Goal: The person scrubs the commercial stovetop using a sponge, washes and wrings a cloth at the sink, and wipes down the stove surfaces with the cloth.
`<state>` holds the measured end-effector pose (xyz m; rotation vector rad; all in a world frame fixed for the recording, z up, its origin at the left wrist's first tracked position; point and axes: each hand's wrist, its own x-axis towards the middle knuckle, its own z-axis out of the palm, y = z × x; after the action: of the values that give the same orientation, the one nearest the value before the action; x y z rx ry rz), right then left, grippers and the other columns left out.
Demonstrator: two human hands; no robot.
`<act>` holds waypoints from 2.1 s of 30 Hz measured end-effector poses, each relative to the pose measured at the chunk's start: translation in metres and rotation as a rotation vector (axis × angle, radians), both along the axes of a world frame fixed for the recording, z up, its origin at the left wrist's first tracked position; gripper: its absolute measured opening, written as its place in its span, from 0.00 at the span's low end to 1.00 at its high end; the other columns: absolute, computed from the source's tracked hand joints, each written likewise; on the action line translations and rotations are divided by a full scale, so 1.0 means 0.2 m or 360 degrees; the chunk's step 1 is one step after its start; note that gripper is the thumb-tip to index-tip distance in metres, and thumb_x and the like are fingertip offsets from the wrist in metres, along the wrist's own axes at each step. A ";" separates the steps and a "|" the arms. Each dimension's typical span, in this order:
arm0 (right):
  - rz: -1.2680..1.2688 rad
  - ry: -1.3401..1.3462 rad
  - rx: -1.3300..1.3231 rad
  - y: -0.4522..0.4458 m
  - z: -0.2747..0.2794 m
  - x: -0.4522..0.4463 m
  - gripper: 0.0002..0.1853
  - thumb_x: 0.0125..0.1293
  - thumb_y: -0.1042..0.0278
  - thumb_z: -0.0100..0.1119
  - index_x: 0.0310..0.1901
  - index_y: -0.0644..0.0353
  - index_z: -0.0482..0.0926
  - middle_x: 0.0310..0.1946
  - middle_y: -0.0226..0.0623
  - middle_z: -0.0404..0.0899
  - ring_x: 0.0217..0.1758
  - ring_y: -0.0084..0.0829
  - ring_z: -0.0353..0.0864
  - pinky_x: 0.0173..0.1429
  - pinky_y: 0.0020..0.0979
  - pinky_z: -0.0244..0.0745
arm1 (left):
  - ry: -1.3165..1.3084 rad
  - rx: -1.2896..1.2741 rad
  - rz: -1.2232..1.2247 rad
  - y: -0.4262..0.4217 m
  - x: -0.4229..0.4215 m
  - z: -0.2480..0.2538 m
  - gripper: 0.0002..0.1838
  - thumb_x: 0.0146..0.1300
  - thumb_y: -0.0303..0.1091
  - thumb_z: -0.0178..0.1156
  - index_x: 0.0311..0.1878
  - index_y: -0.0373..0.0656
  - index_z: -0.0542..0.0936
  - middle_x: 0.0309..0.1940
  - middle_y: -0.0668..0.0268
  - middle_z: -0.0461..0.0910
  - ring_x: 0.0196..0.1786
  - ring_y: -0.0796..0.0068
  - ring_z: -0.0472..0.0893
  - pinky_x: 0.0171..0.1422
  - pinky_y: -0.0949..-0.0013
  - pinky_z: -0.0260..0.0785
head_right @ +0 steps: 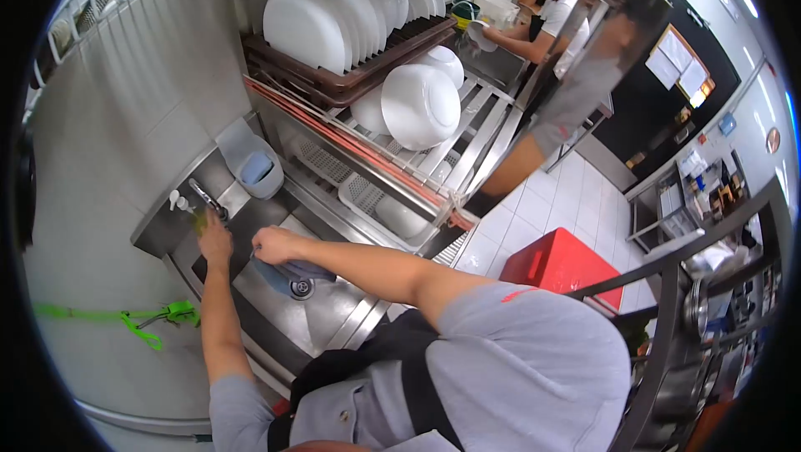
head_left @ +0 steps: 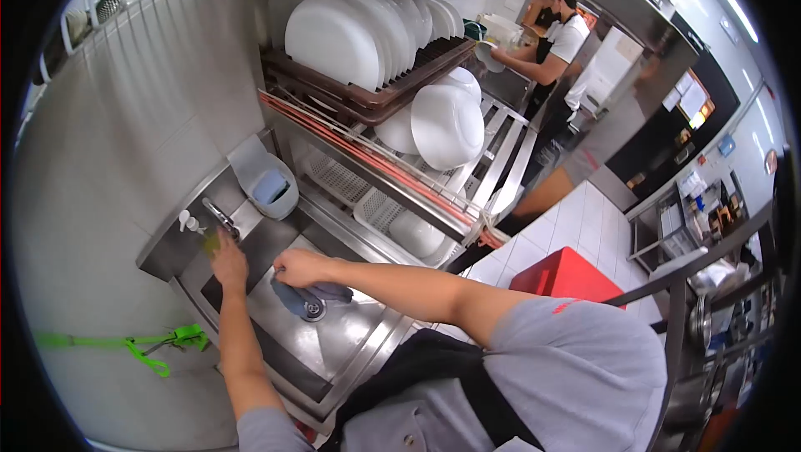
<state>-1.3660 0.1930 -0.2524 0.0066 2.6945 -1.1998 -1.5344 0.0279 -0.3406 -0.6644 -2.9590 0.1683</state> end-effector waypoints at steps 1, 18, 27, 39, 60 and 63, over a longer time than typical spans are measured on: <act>0.0014 -0.0010 0.0005 0.03 -0.02 -0.05 0.15 0.63 0.60 0.58 0.42 0.62 0.85 0.37 0.53 0.85 0.45 0.50 0.85 0.51 0.47 0.77 | 0.0096 0.0281 0.0051 -0.02 0.01 -0.06 0.40 0.64 0.37 0.60 0.79 0.45 0.57 0.80 0.64 0.56 0.65 0.49 0.77 0.65 0.55 0.74; -0.0190 0.0140 -0.0038 -0.08 -0.29 -0.68 0.13 0.53 0.56 0.70 0.33 0.58 0.88 0.34 0.50 0.87 0.41 0.48 0.88 0.47 0.45 0.80 | -0.1306 0.2593 -0.0157 0.03 0.14 -0.14 0.29 0.68 0.25 0.59 0.72 0.33 0.67 0.57 0.64 0.79 0.56 0.77 0.78 0.59 0.73 0.69; -0.0178 -0.0026 -0.0736 0.06 -0.30 -0.48 0.30 0.59 0.37 0.69 0.46 0.60 0.88 0.39 0.42 0.88 0.42 0.36 0.85 0.51 0.40 0.77 | -0.1233 0.2681 0.0135 0.06 0.04 -0.11 0.15 0.74 0.42 0.61 0.43 0.37 0.83 0.35 0.70 0.81 0.40 0.81 0.77 0.44 0.71 0.70; -0.1152 0.0233 -0.1378 -0.26 -0.56 -0.65 0.18 0.59 0.51 0.68 0.37 0.59 0.88 0.34 0.41 0.87 0.35 0.38 0.87 0.43 0.38 0.82 | -0.1807 0.3313 0.1126 0.23 0.26 -0.33 0.20 0.75 0.45 0.51 0.58 0.42 0.77 0.52 0.61 0.80 0.50 0.65 0.83 0.52 0.61 0.78; 0.0627 -0.0067 -0.0358 0.07 -0.51 -0.68 0.18 0.57 0.54 0.70 0.41 0.59 0.89 0.38 0.45 0.88 0.41 0.46 0.86 0.47 0.44 0.78 | -0.1600 0.2410 0.0108 0.05 0.30 -0.16 0.35 0.65 0.30 0.68 0.73 0.37 0.66 0.62 0.61 0.77 0.58 0.72 0.77 0.62 0.69 0.69; 0.0525 0.0093 -0.0206 0.10 -0.60 -0.67 0.19 0.51 0.55 0.72 0.41 0.58 0.89 0.38 0.45 0.88 0.41 0.43 0.86 0.45 0.41 0.78 | -0.1281 0.1759 -0.0162 0.05 0.22 -0.20 0.22 0.64 0.36 0.68 0.57 0.34 0.79 0.43 0.63 0.84 0.47 0.75 0.80 0.55 0.70 0.71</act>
<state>-1.5003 0.2136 -0.3724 -0.4777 2.5266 -1.2793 -1.4908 0.0380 -0.3808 -0.7598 -2.8753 -1.9550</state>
